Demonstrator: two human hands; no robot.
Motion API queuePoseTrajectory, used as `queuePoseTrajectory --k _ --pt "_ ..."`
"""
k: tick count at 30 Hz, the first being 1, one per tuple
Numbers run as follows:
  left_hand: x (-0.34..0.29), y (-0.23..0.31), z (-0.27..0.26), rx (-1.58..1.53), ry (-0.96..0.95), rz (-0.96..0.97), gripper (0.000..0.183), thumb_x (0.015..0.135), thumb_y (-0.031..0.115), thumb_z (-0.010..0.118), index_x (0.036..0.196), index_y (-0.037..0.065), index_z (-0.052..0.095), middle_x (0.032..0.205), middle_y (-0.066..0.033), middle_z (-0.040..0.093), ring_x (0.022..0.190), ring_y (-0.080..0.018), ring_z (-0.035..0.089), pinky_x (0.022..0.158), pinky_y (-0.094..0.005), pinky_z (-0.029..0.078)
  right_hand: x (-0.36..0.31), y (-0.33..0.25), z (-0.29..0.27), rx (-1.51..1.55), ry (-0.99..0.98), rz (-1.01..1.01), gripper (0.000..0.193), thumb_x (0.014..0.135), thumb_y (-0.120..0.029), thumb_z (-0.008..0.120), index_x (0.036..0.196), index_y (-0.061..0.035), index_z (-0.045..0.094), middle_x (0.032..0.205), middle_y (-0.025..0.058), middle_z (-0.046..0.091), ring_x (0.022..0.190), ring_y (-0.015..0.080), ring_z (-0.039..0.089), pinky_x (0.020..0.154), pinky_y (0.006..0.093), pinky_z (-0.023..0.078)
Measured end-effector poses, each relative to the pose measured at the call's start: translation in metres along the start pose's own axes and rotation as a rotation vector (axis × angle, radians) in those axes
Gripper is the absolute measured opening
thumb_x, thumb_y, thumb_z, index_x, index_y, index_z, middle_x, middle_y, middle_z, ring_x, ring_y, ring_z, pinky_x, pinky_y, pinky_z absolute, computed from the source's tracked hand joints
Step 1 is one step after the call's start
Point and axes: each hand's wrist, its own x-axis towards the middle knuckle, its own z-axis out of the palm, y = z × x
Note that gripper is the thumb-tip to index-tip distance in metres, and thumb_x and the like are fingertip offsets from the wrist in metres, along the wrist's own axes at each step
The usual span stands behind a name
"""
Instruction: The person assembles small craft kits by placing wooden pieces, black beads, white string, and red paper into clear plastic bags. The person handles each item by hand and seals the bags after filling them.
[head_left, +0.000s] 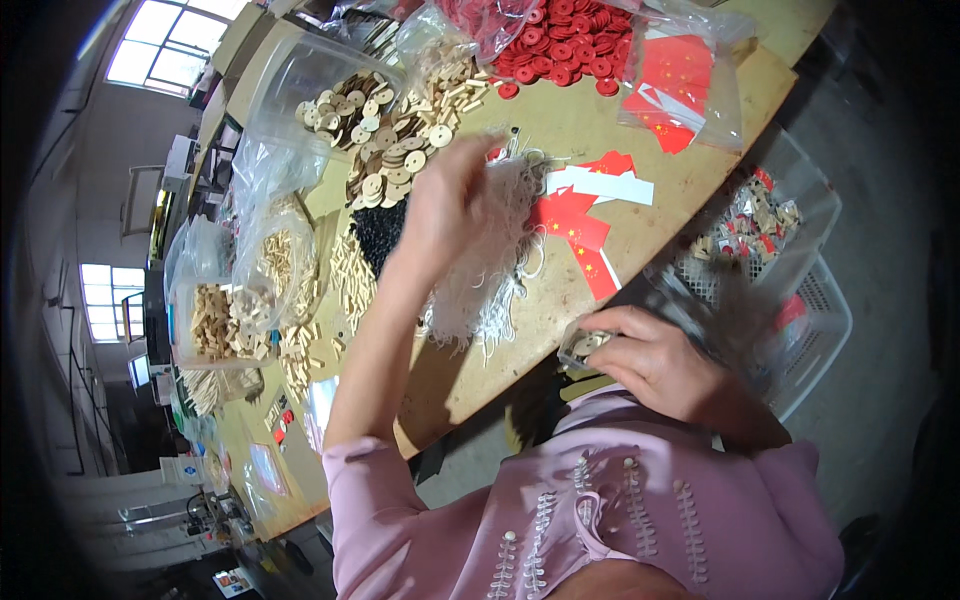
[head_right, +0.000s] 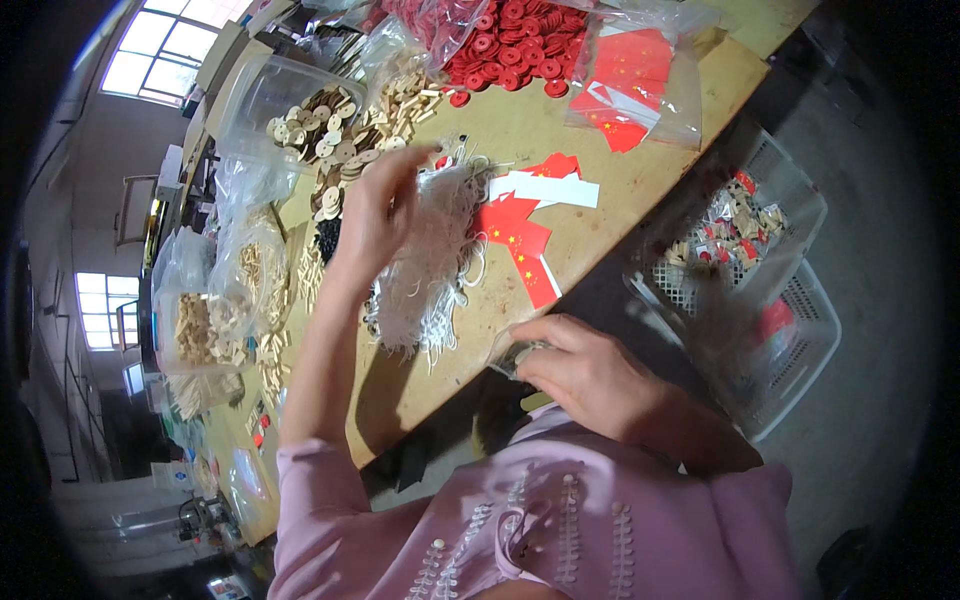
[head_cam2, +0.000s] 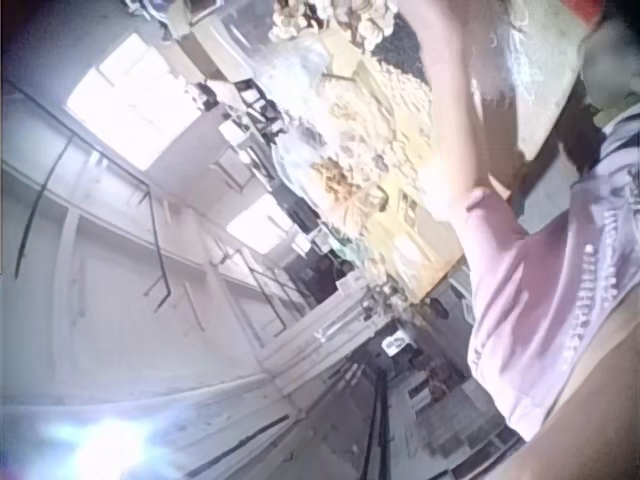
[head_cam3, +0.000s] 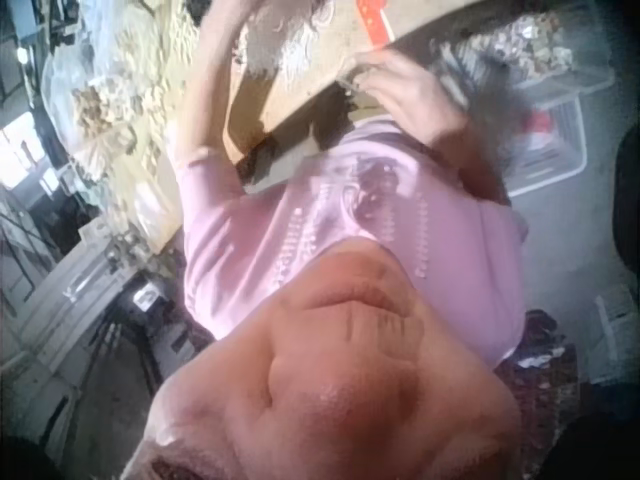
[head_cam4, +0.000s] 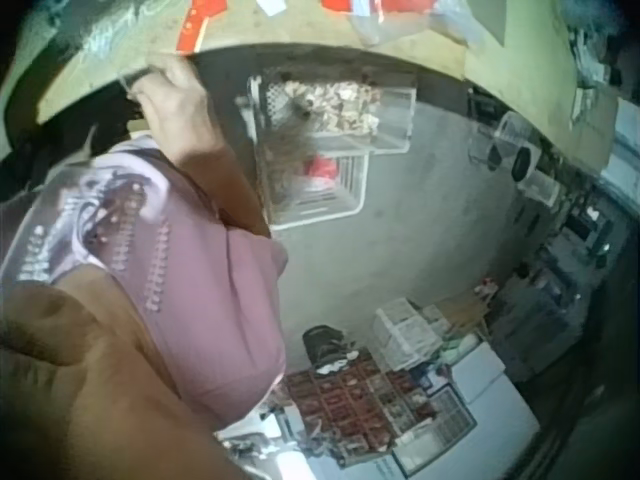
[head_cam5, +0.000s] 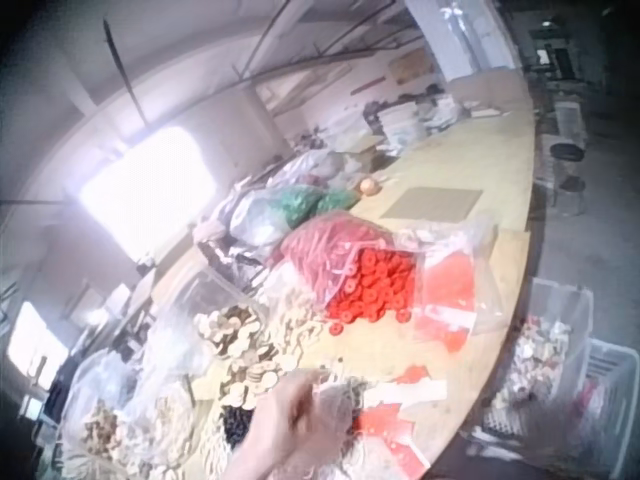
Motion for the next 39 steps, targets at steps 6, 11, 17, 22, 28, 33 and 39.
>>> queuePoseTrajectory --k 6,11,17,22,28,33,39 --pt "0.103 -0.160 0.039 0.337 0.081 0.001 0.053 0.090 -0.006 0.052 0.142 0.003 0.056 0.145 -0.0212 0.056 0.130 -0.0408 0.057 0.108 -0.0449 0.049 -0.001 0.006 -0.002 -0.018 -0.004 -0.035 0.013 0.089 0.001 0.076 0.101 -0.0001 0.072 0.127 0.0178 0.066 0.109 0.0323 0.069 0.089 0.0379 0.057" --pt "0.127 -0.175 0.039 0.220 -0.113 -0.009 0.065 0.081 -0.010 0.056 0.143 0.011 0.057 0.139 -0.0176 0.060 0.130 -0.0381 0.057 0.109 -0.0417 0.048 0.000 0.012 -0.004 -0.027 0.019 -0.045 0.013 0.088 0.002 0.075 0.100 0.0012 0.071 0.126 0.0183 0.066 0.109 0.0322 0.069 0.089 0.0379 0.057" --pt "0.072 -0.138 0.016 -0.031 -0.196 0.167 0.055 0.090 -0.014 0.048 0.137 0.009 0.064 0.135 -0.0178 0.064 0.128 -0.0319 0.061 0.106 -0.0369 0.049 0.005 0.018 -0.005 -0.013 0.013 -0.033 0.012 0.087 0.002 0.076 0.098 0.0009 0.071 0.124 0.0176 0.066 0.109 0.0321 0.069 0.090 0.0378 0.057" --pt "0.046 -0.153 0.001 -0.210 0.035 -0.297 0.021 0.102 0.002 0.064 0.122 0.004 0.070 0.111 -0.0013 0.074 0.105 -0.0075 0.067 0.085 -0.0239 0.053 0.005 0.016 -0.003 -0.010 0.003 -0.059 0.011 0.088 -0.001 0.073 0.098 0.0018 0.070 0.119 0.0188 0.066 0.106 0.0357 0.067 0.089 0.0405 0.056" --pt "0.054 -0.100 0.011 0.023 -0.101 -0.321 0.022 0.096 0.017 0.076 0.112 0.003 0.072 0.095 -0.0047 0.075 0.083 -0.0089 0.067 0.079 -0.0254 0.054 0.000 0.014 0.003 -0.028 0.005 -0.058 0.010 0.088 -0.002 0.074 0.098 0.0016 0.070 0.118 0.0183 0.066 0.104 0.0361 0.067 0.088 0.0409 0.056" --pt "0.059 -0.117 0.032 0.332 -0.119 -0.220 0.036 0.085 0.017 0.077 0.117 0.004 0.066 0.103 -0.0172 0.076 0.096 -0.0334 0.074 0.086 -0.0413 0.057 -0.001 0.012 0.007 -0.031 -0.015 -0.053 0.010 0.088 -0.002 0.074 0.097 0.0010 0.070 0.118 0.0186 0.066 0.104 0.0365 0.067 0.088 0.0413 0.056" --pt "0.049 -0.134 0.018 -0.302 -0.042 -0.312 0.031 0.095 0.015 0.071 0.124 0.004 0.066 0.105 -0.0066 0.076 0.095 -0.0204 0.074 0.085 -0.0340 0.057 -0.003 0.016 0.004 -0.013 -0.033 -0.017 0.010 0.089 -0.002 0.073 0.097 0.0012 0.070 0.118 0.0197 0.066 0.105 0.0377 0.067 0.088 0.0420 0.056"
